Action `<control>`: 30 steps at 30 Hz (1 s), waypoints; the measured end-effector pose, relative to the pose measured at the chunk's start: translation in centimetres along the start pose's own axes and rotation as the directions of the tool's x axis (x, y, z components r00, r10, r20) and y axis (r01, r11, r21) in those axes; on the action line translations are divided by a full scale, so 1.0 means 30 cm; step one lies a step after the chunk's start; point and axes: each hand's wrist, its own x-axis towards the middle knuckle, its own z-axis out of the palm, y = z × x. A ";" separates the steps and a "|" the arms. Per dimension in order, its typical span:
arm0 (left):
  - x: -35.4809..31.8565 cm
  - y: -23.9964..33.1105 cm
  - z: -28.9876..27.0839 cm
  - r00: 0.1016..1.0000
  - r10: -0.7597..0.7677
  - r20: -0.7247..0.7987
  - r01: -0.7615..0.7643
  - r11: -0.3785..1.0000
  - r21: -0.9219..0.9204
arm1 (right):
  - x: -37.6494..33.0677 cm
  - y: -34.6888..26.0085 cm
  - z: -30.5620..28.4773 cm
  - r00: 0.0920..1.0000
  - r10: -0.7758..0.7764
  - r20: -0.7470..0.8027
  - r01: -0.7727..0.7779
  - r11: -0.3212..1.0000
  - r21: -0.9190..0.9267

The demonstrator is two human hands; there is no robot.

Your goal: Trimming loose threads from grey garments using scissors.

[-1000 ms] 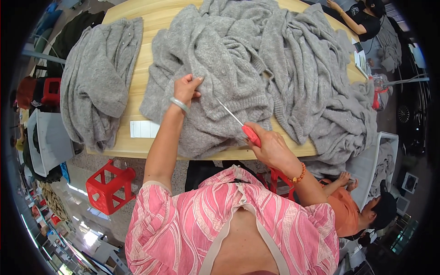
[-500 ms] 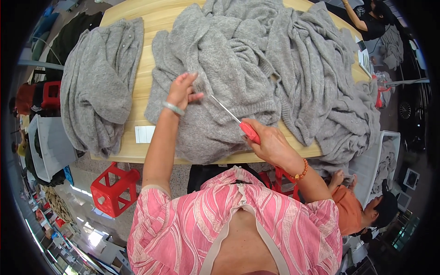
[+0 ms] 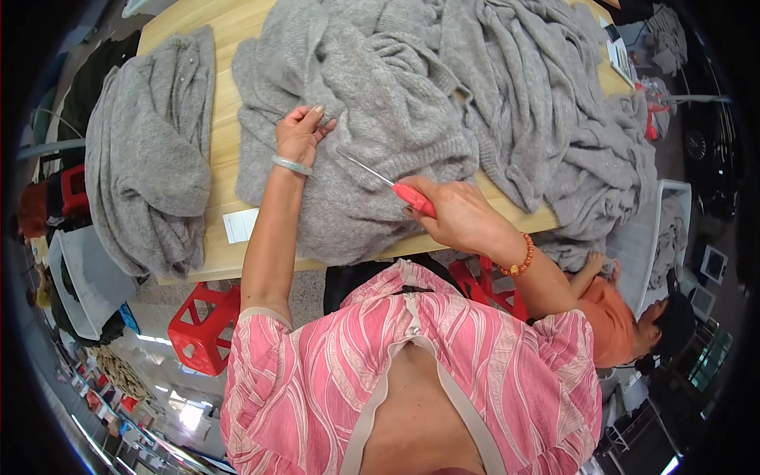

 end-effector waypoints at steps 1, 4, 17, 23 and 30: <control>-0.021 0.001 0.005 1.000 -0.007 -0.024 0.007 1.000 -0.004 | -0.011 0.006 -0.001 1.000 0.006 0.000 -0.006 1.000 0.006; -0.019 -0.038 -0.049 0.998 -0.014 -0.059 0.018 0.997 0.074 | -0.048 0.034 0.001 0.998 0.056 -0.012 -0.056 0.998 0.031; -0.204 -0.143 0.082 0.655 0.481 0.583 -0.584 -0.168 0.794 | -0.223 0.155 0.085 0.997 0.026 -0.066 -0.016 0.990 0.139; -0.146 -0.078 0.102 0.714 0.505 0.484 -0.492 -0.129 0.861 | -0.295 0.171 0.039 0.994 0.106 0.040 -0.110 0.982 0.154; -0.252 0.019 0.310 0.773 0.292 0.564 -0.609 0.089 0.788 | -0.367 0.337 0.093 0.909 0.201 -0.366 -0.084 0.946 0.312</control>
